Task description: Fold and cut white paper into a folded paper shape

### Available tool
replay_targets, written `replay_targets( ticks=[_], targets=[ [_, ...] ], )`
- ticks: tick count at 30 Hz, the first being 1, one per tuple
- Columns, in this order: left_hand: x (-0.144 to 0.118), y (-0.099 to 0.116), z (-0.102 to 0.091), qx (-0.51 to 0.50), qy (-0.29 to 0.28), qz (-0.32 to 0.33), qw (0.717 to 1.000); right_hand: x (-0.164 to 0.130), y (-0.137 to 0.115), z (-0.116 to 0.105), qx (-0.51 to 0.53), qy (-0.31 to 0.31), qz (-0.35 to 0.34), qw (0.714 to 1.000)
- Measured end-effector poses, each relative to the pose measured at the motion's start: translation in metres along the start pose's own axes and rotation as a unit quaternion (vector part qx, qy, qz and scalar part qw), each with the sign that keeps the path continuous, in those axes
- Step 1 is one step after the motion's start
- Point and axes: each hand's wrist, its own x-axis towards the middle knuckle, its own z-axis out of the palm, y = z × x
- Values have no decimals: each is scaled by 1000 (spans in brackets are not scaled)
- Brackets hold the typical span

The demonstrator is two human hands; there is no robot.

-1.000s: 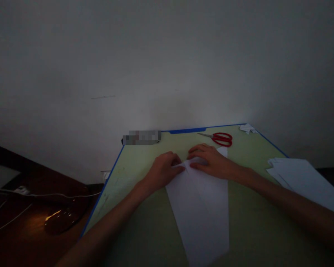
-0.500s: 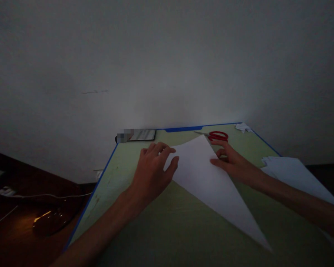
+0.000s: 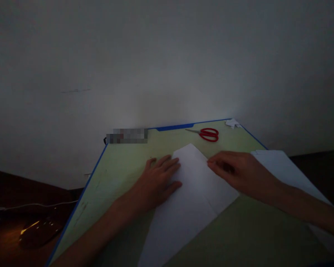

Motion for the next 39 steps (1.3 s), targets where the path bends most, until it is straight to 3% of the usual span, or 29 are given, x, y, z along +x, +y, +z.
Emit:
replay_targets(
  ticks=[5, 11, 14, 21, 25, 31, 35, 39],
  targets=[
    [1, -12, -3, -43, -26, 45, 998, 59, 23, 28, -19, -16, -139, 990],
    [1, -18, -6, -78, -15, 48, 996, 89, 20, 51, 15, -79, -111, 991],
    [4, -18, -6, -87, 3, 22, 996, 93, 20, 50, 64, -106, -82, 989],
    [29, -10, -4, -121, 62, -109, 985, 97, 27, 44, 127, -94, -77, 984],
    [45, -10, 1, -188, 73, -118, 972, 94, 23, 42, 238, -134, -41, 961],
    [48, -10, 6, -123, 76, -96, 985, 85, 24, 42, 110, -98, -57, 987],
    [45, -8, 7, -122, 77, -110, 983, 84, 28, 42, 157, -154, -35, 975],
    [42, -6, 6, -138, 87, -106, 981, 86, 27, 40, 172, -159, -43, 971]
  ],
)
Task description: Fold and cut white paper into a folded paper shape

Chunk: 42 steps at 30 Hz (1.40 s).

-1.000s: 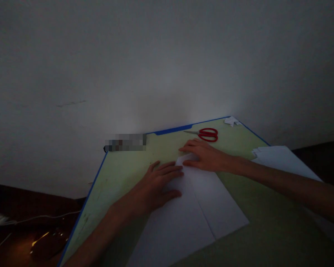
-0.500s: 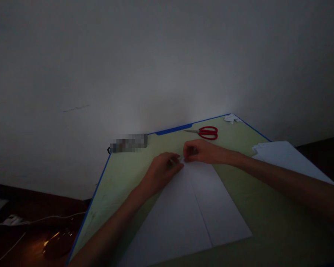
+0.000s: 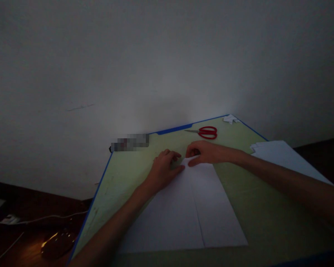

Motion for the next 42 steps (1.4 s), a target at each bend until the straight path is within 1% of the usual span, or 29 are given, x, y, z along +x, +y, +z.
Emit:
replay_targets(
  ticks=[3, 6, 8, 10, 14, 16, 21, 25, 30, 33, 38, 42],
  targets=[
    [-1, 3, -1, -53, -2, 4, 999, -2, -5, -1, -3, 25, -15, 1000],
    [-1, 8, -3, -122, -5, -1, 993, -5, -13, -2, 49, 45, -17, 998],
    [-3, 10, -4, -144, 8, -8, 989, -8, -19, -2, 71, 51, -20, 996],
    [-5, 12, -5, -164, 21, -20, 986, -12, -23, -2, 71, 66, -28, 995],
    [-10, 16, -10, -236, 16, -35, 971, -22, -32, 0, 81, 109, -49, 990],
    [-12, 19, -13, -260, 21, -34, 965, -27, -36, 1, 93, 114, -54, 988],
    [-13, 28, -19, -265, 23, -22, 964, -34, -45, 1, 96, 127, -51, 986],
    [-13, 31, -21, -269, 9, -24, 963, -36, -49, 1, 68, 140, -69, 985],
    [-14, 33, -22, -258, 8, -19, 966, -39, -52, 2, 31, 149, -97, 984],
    [-15, 35, -22, -247, 17, -8, 969, -40, -54, 3, 12, 156, -105, 982],
    [-16, 35, -24, -237, 36, 1, 971, -40, -57, 4, -25, 187, -124, 974],
    [-17, 36, -24, -232, 55, -4, 971, -41, -58, 7, -91, 220, -146, 960]
  ],
)
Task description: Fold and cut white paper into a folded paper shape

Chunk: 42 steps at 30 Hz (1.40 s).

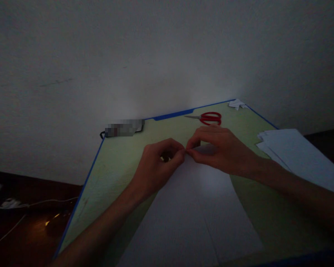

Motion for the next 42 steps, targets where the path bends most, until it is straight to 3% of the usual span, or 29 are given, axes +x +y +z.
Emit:
replay_targets(
  ticks=[10, 18, 21, 30, 42],
  targets=[
    [1, -2, 2, -57, 14, -25, 998, -4, -1, 4, -93, 40, -61, 993],
    [1, -8, 6, -94, 1, -57, 994, -2, 6, -2, -44, -28, 29, 998],
    [1, -10, 7, -86, -5, -61, 994, -1, 9, -1, -31, -48, 29, 998],
    [3, -12, 7, -67, -1, -56, 996, 0, 10, 2, -12, -28, 1, 1000],
    [2, -14, 5, 5, -18, -14, 1000, 0, 8, 0, 49, -43, 77, 995]
  ],
)
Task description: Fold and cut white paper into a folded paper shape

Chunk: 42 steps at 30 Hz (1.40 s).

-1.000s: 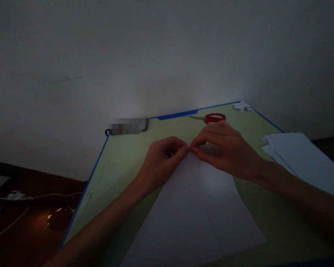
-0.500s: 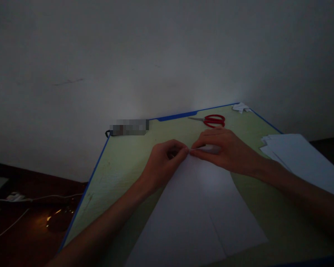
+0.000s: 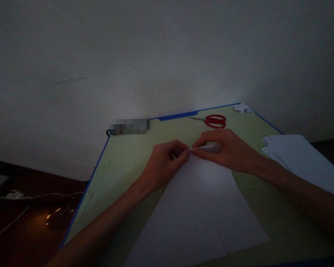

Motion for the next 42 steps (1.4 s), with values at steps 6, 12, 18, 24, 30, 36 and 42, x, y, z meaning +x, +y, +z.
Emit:
replay_targets(
  ticks=[6, 12, 18, 24, 30, 36, 42],
  targets=[
    [0, 2, 0, -18, 1, -1, 1000, 0, -2, -1, 20, 4, -14, 1000],
    [1, 0, 0, -55, -1, -11, 998, -2, -1, 1, 14, 30, -43, 999],
    [2, -2, 1, -79, 4, -20, 997, -2, 0, 4, 1, 39, -45, 998],
    [2, -5, 3, -77, 18, -24, 997, -2, -2, 4, -22, 40, -46, 998],
    [0, -2, 4, -91, 0, -18, 996, -3, -2, 2, 13, 27, -6, 1000],
    [-1, 2, 3, -77, 0, -17, 997, -3, -1, -2, 46, -5, 47, 998],
    [-2, 5, 4, -76, 5, -11, 997, -3, -3, -2, 61, 2, 58, 996]
  ],
)
